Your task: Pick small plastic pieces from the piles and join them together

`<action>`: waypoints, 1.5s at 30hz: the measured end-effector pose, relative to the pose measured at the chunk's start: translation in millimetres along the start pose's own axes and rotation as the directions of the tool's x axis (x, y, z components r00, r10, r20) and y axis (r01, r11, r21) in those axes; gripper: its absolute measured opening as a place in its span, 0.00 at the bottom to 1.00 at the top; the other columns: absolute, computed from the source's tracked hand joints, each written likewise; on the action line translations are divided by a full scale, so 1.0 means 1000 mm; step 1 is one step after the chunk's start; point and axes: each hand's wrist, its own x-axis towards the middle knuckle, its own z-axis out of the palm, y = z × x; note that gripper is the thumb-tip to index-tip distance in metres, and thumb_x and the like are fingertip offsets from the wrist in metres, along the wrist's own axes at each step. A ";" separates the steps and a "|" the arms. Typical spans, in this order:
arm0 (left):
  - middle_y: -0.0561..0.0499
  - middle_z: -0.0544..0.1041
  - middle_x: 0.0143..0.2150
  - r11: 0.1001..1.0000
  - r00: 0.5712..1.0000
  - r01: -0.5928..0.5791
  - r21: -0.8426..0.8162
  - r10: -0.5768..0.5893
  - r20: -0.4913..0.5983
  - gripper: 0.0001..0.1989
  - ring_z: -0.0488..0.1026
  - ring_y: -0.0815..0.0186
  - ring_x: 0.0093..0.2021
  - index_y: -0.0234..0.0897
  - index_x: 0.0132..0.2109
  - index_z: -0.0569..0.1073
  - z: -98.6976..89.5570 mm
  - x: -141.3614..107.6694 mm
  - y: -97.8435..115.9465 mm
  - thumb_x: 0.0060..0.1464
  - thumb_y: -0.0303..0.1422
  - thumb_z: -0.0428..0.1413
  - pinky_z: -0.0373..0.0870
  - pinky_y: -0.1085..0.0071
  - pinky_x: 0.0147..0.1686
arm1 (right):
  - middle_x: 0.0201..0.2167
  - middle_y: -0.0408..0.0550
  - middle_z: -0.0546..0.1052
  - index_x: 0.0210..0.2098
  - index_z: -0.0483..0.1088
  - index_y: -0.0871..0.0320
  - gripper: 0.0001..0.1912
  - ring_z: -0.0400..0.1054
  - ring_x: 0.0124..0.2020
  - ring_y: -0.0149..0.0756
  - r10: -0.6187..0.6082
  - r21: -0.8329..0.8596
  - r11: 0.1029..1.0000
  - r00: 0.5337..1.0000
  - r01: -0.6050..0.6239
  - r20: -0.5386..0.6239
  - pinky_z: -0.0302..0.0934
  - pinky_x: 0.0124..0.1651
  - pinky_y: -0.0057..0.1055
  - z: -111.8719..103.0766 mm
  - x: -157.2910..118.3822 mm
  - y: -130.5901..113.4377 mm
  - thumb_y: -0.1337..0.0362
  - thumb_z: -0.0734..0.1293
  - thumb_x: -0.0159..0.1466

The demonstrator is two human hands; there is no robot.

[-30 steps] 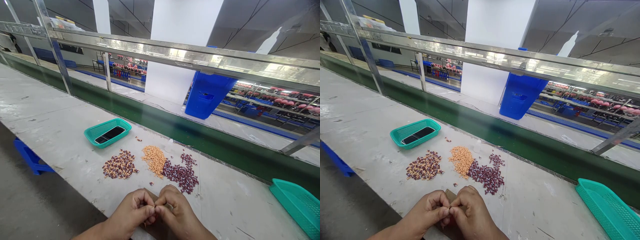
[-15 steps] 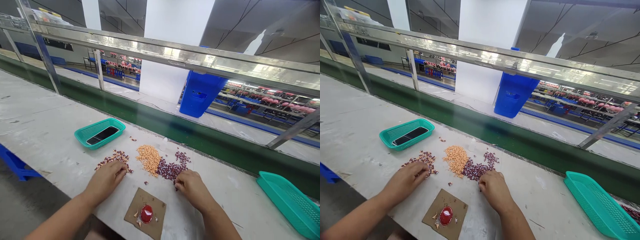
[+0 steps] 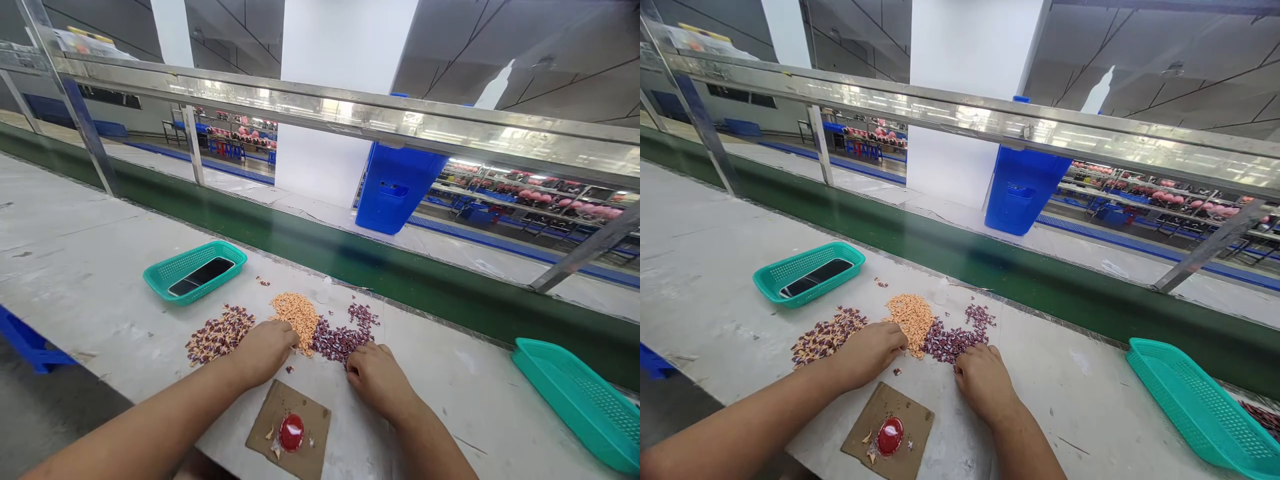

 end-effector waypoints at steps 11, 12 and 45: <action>0.45 0.75 0.32 0.974 0.976 -0.194 0.113 0.180 0.121 0.07 0.72 0.58 0.36 0.35 0.32 0.73 0.011 0.020 0.001 0.53 0.21 0.52 0.64 0.66 0.34 | 0.30 0.46 0.76 0.25 0.72 0.57 0.09 0.64 0.38 0.38 -0.009 0.070 0.997 1.000 0.010 -0.005 0.47 0.41 0.34 0.002 0.000 0.002 0.72 0.61 0.54; 0.44 0.75 0.33 0.972 0.974 -0.204 0.113 0.190 0.124 0.07 0.72 0.58 0.36 0.34 0.32 0.73 0.011 0.021 0.000 0.52 0.21 0.52 0.64 0.66 0.35 | 0.29 0.47 0.76 0.25 0.72 0.57 0.09 0.64 0.38 0.39 -0.005 0.079 0.997 1.000 0.006 -0.015 0.48 0.41 0.35 0.003 0.001 0.002 0.72 0.61 0.54; 0.52 0.73 0.29 0.400 0.918 0.039 -0.915 -0.376 -0.125 0.03 0.70 0.66 0.32 0.38 0.29 0.70 0.014 -0.045 0.063 0.47 0.28 0.52 0.67 0.70 0.35 | 0.19 0.40 0.74 0.30 0.69 0.58 0.14 0.66 0.21 0.28 -0.164 0.987 -0.142 0.982 0.071 -0.094 0.59 0.31 0.27 0.028 -0.010 -0.059 0.54 0.71 0.54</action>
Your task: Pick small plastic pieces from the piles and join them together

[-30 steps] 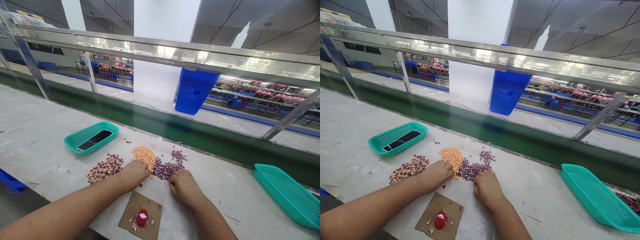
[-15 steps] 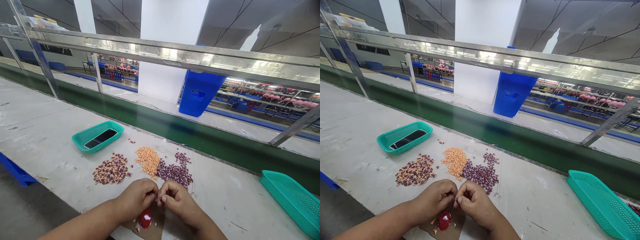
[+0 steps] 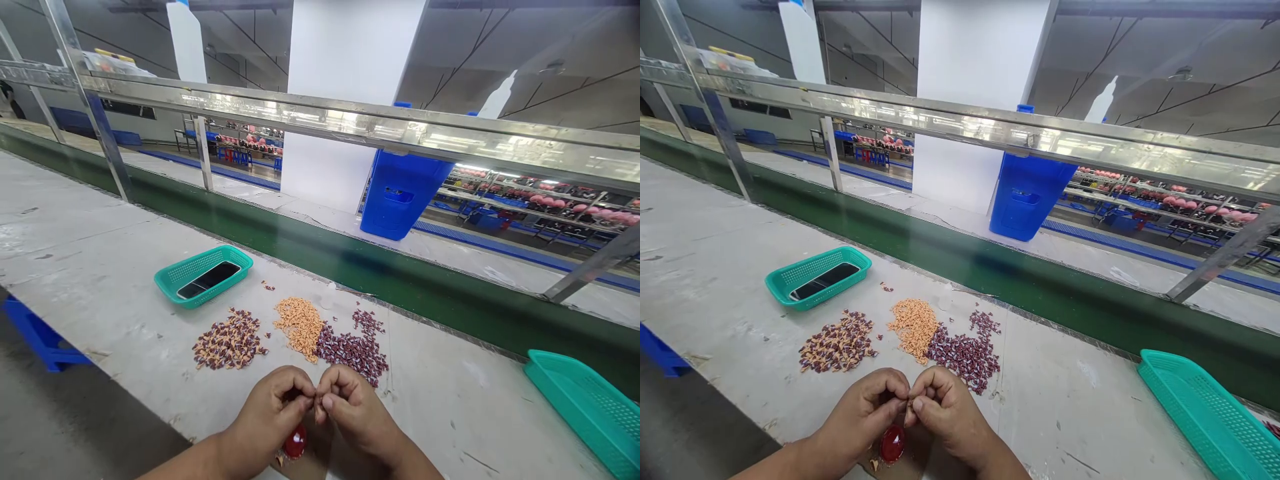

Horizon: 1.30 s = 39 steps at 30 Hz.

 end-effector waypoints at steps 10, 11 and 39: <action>0.54 0.69 0.27 0.984 0.985 0.093 -0.149 -0.113 -0.128 0.05 0.65 0.67 0.29 0.37 0.32 0.69 -0.013 -0.005 0.004 0.45 0.32 0.55 0.64 0.72 0.30 | 0.26 0.45 0.77 0.29 0.72 0.57 0.06 0.70 0.29 0.34 0.043 -0.470 0.881 0.999 -0.049 -0.024 0.61 0.35 0.30 0.007 -0.002 -0.014 0.61 0.66 0.58; 0.54 0.69 0.27 0.987 0.984 0.092 -0.130 -0.110 -0.139 0.05 0.65 0.67 0.29 0.38 0.32 0.69 -0.017 -0.007 0.004 0.45 0.32 0.55 0.64 0.72 0.30 | 0.26 0.45 0.77 0.28 0.72 0.57 0.05 0.69 0.30 0.34 0.017 -0.583 0.812 1.000 -0.023 -0.017 0.60 0.36 0.31 0.008 -0.003 -0.015 0.64 0.65 0.58; 0.51 0.71 0.33 0.982 1.000 0.017 -0.186 -0.019 -0.008 0.10 0.70 0.65 0.34 0.40 0.44 0.66 -0.003 -0.028 -0.017 0.53 0.29 0.52 0.68 0.69 0.36 | 0.29 0.44 0.70 0.28 0.70 0.54 0.06 0.66 0.34 0.36 -0.296 -0.579 0.785 0.955 0.221 -0.037 0.59 0.39 0.32 0.020 -0.002 -0.008 0.60 0.65 0.59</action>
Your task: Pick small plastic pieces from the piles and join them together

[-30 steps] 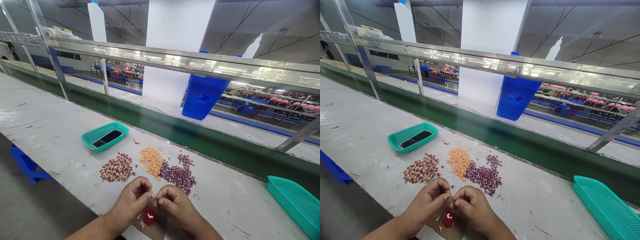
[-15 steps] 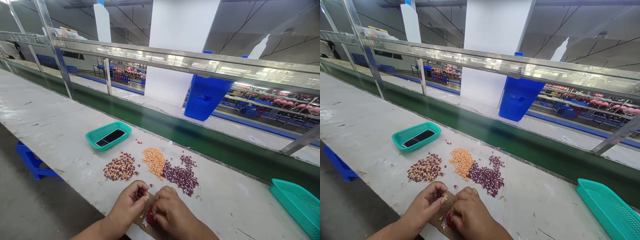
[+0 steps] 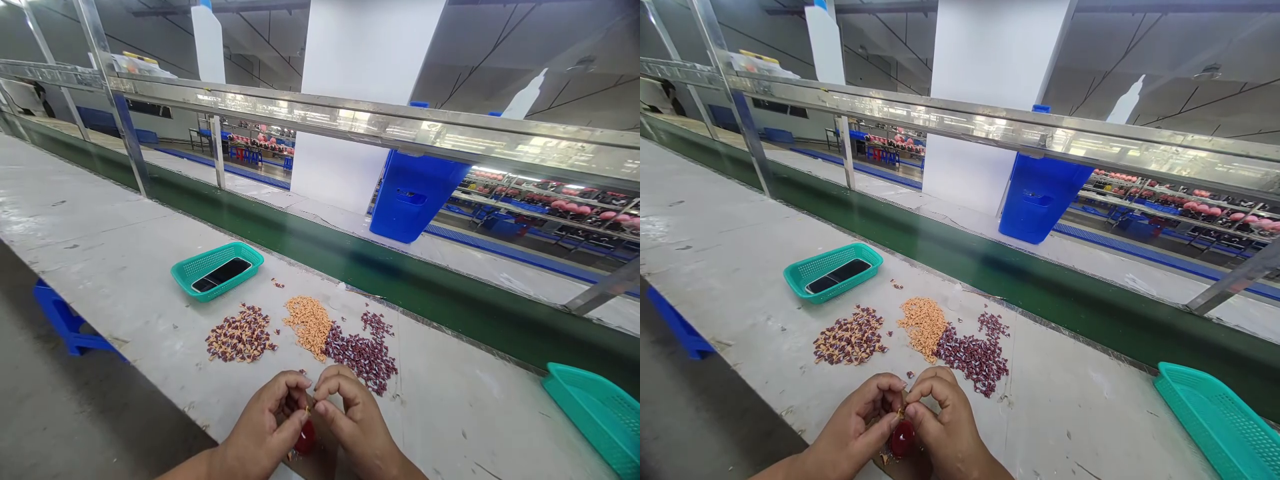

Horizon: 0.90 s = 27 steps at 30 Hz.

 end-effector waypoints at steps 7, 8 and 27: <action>0.51 0.71 0.34 1.000 1.000 -0.011 0.011 0.011 0.013 0.09 0.69 0.66 0.34 0.40 0.44 0.65 0.001 0.001 0.002 0.54 0.29 0.51 0.68 0.69 0.35 | 0.29 0.45 0.70 0.27 0.71 0.55 0.05 0.66 0.34 0.36 0.033 -0.010 0.999 0.999 -0.033 -0.008 0.60 0.39 0.33 0.001 0.000 -0.004 0.62 0.66 0.58; 0.51 0.71 0.34 1.000 1.000 -0.009 0.012 0.009 0.017 0.10 0.69 0.66 0.34 0.40 0.44 0.65 0.001 0.000 0.003 0.54 0.29 0.51 0.68 0.69 0.35 | 0.29 0.45 0.70 0.27 0.71 0.55 0.05 0.66 0.34 0.36 0.039 -0.008 0.999 0.999 -0.039 -0.005 0.60 0.39 0.33 0.001 0.000 -0.005 0.62 0.66 0.58; 0.53 0.71 0.33 0.999 0.999 -0.027 -0.031 0.025 -0.047 0.10 0.70 0.67 0.32 0.41 0.45 0.65 0.002 -0.003 -0.008 0.55 0.32 0.51 0.69 0.71 0.33 | 0.28 0.45 0.71 0.26 0.70 0.55 0.04 0.66 0.34 0.36 0.038 -0.012 0.999 0.999 -0.038 -0.025 0.59 0.39 0.32 0.005 -0.002 0.003 0.64 0.66 0.57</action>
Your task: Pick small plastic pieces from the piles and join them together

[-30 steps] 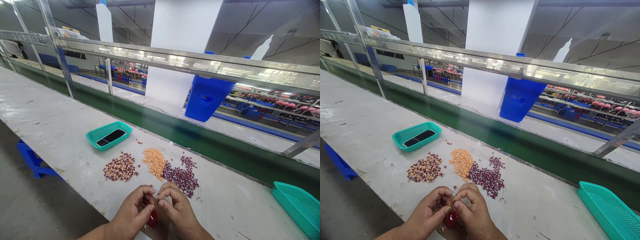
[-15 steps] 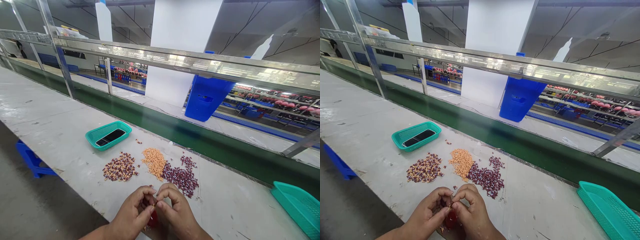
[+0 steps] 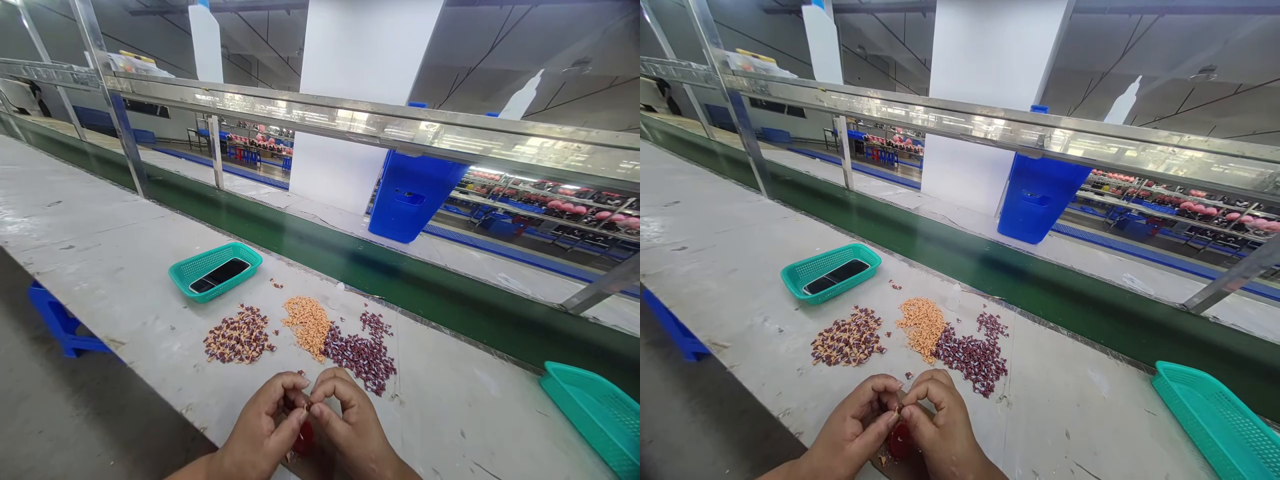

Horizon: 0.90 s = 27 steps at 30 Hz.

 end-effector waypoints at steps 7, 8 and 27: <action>0.52 0.73 0.32 0.992 0.999 0.018 0.124 -0.024 0.043 0.11 0.72 0.66 0.32 0.40 0.46 0.65 -0.005 0.001 0.014 0.54 0.29 0.51 0.70 0.69 0.35 | 0.29 0.45 0.71 0.26 0.69 0.56 0.04 0.67 0.35 0.36 -0.017 -0.101 0.995 0.999 0.021 0.045 0.59 0.40 0.32 -0.004 0.000 -0.001 0.65 0.65 0.57; 0.52 0.73 0.32 0.989 0.998 0.022 0.144 -0.029 0.047 0.12 0.72 0.65 0.33 0.40 0.46 0.66 -0.005 0.002 0.017 0.54 0.29 0.51 0.70 0.69 0.35 | 0.29 0.45 0.72 0.26 0.69 0.56 0.04 0.67 0.35 0.36 -0.014 -0.108 0.994 0.998 0.020 0.054 0.59 0.40 0.32 -0.005 0.000 -0.001 0.65 0.65 0.57; 0.53 0.72 0.32 0.996 0.996 0.081 0.024 -0.081 0.030 0.12 0.71 0.66 0.32 0.41 0.47 0.66 -0.003 0.002 0.013 0.55 0.33 0.52 0.70 0.70 0.34 | 0.27 0.44 0.71 0.25 0.69 0.55 0.06 0.67 0.33 0.36 -0.008 -0.052 0.999 1.000 0.009 0.010 0.60 0.38 0.31 -0.001 -0.001 -0.001 0.62 0.65 0.58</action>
